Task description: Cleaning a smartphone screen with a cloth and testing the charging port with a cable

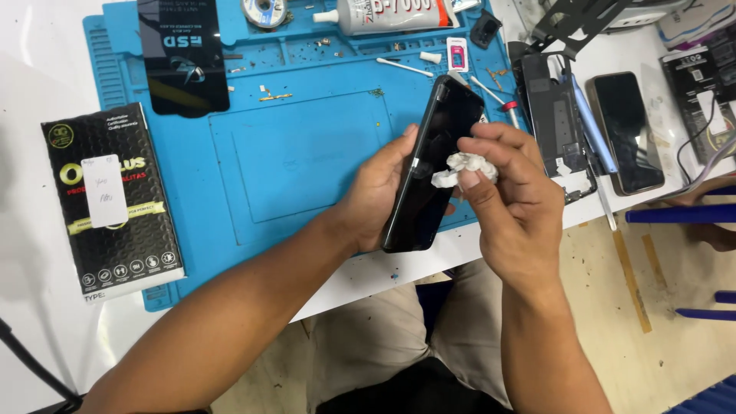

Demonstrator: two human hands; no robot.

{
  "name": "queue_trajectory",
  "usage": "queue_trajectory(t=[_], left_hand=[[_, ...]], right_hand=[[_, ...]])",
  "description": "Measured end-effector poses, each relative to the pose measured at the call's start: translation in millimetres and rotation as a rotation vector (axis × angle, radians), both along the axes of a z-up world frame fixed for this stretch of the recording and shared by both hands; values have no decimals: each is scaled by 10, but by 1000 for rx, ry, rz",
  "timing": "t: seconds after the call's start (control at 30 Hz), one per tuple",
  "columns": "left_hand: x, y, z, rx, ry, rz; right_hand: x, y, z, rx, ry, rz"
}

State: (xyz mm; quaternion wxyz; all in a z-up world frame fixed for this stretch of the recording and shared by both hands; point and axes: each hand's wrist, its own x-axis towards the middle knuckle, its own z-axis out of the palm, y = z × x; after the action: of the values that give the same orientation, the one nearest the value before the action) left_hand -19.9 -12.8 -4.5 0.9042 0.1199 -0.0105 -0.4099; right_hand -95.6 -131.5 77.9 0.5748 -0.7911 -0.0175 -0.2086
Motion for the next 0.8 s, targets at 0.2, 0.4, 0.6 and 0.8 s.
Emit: queue_trajectory(t=[0.2, 0.4, 0.6, 0.8], left_hand=[[91, 11, 14, 207, -81, -200], [74, -144, -310, 91, -98, -161], [153, -263, -505, 0, -161, -193], [173, -293, -594, -181, -169, -176]], right_hand=[[-37, 5, -4, -53, 88, -39], [-95, 46, -27, 108, 95, -49], [-86, -261, -481, 329, 210, -79], [-42, -427, -714, 315, 387, -48]])
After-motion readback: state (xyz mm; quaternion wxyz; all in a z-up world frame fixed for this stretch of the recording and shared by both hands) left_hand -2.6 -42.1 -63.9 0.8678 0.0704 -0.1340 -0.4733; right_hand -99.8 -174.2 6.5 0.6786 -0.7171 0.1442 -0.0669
